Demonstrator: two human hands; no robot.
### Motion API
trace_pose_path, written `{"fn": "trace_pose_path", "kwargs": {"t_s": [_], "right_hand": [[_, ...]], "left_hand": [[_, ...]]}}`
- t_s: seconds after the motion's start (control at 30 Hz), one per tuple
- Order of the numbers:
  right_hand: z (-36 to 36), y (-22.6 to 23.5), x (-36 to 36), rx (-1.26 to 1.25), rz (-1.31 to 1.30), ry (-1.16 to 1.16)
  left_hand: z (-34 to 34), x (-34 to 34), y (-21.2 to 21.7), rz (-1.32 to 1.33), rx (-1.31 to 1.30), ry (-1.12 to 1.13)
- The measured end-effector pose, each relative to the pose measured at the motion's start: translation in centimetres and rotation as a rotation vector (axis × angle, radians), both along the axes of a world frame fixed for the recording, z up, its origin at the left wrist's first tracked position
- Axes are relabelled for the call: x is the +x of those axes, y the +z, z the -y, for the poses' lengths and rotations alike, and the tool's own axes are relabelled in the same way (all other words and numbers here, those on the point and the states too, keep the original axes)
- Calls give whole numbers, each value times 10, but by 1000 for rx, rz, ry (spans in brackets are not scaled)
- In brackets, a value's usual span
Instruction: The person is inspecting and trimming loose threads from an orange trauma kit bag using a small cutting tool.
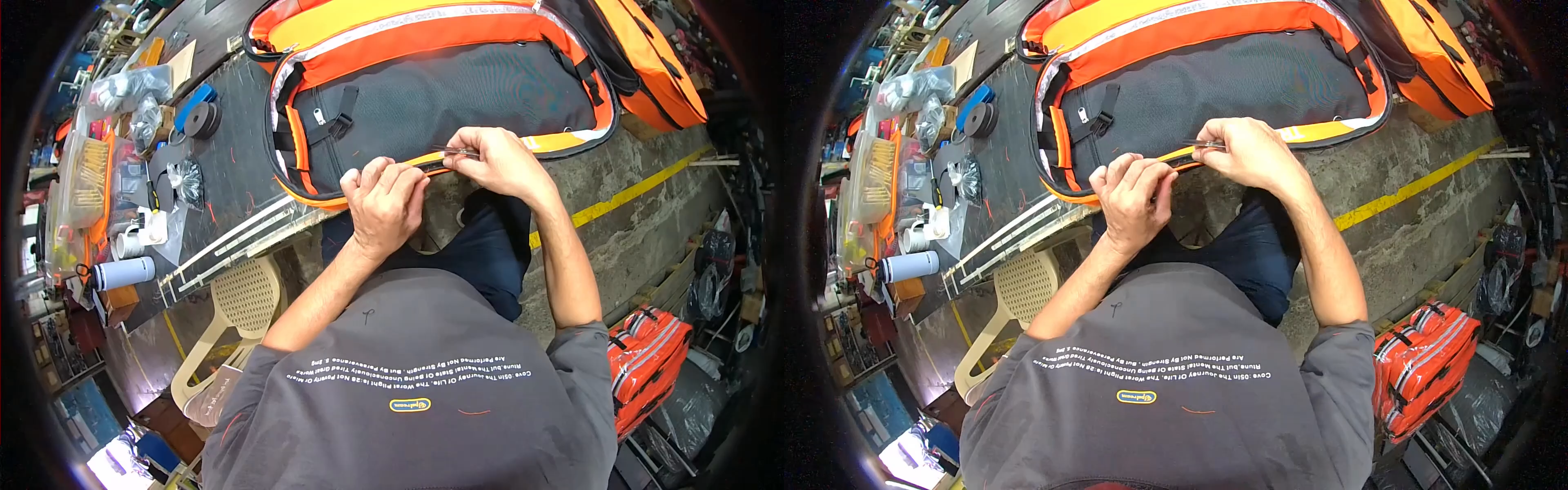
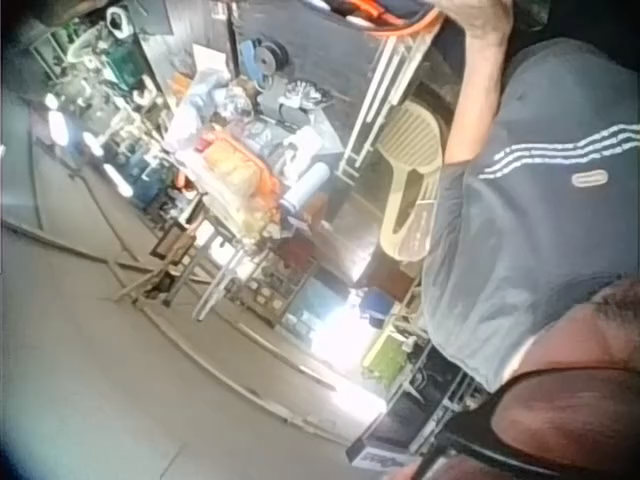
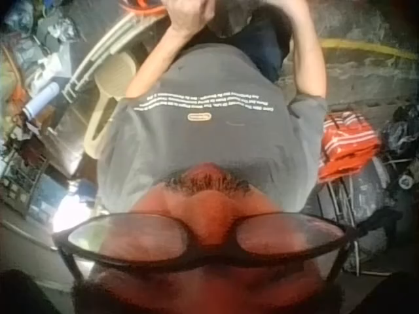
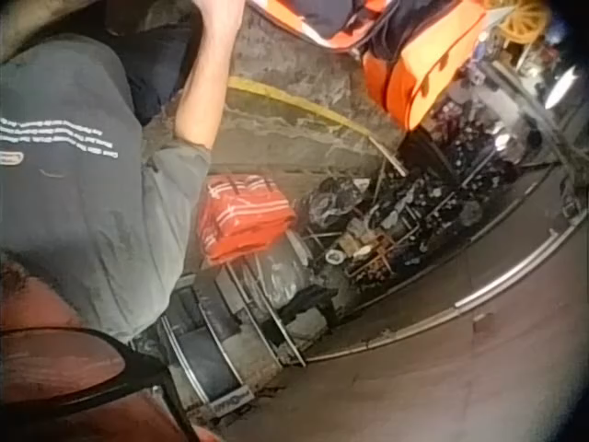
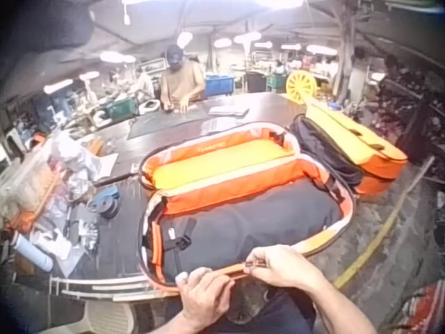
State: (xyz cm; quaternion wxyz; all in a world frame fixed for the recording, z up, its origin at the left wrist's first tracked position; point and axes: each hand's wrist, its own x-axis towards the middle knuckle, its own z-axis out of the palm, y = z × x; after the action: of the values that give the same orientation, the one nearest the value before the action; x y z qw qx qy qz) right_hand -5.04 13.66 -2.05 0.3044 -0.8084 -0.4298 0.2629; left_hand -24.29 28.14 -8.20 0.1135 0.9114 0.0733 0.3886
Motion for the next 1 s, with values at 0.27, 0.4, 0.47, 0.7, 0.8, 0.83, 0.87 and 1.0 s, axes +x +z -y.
{"fn": "trace_pose_path", "kwargs": {"t_s": [0.27,0.4,0.47,0.7,0.8,0.83,0.87,1.0], "right_hand": [[6,5,5,170,199,58],[-4,-10,10,89,103,112],[-6,-12,14,41,22,139],[1,-22,14,121,-100,122],[5,-22,12,187,-23,149],[7,-18,11,185,16,145],[8,-14,9,183,56,141],[19,-5,7,374,367,222]], "left_hand": [[2,0,14,-49,-18,25],[4,1,19,-73,7,25],[7,-1,22,-129,1,26],[13,2,21,-128,17,83],[14,6,13,-98,-30,89],[14,7,11,-99,-28,89],[15,7,9,-77,-94,78],[16,6,1,-16,-200,54]]}}
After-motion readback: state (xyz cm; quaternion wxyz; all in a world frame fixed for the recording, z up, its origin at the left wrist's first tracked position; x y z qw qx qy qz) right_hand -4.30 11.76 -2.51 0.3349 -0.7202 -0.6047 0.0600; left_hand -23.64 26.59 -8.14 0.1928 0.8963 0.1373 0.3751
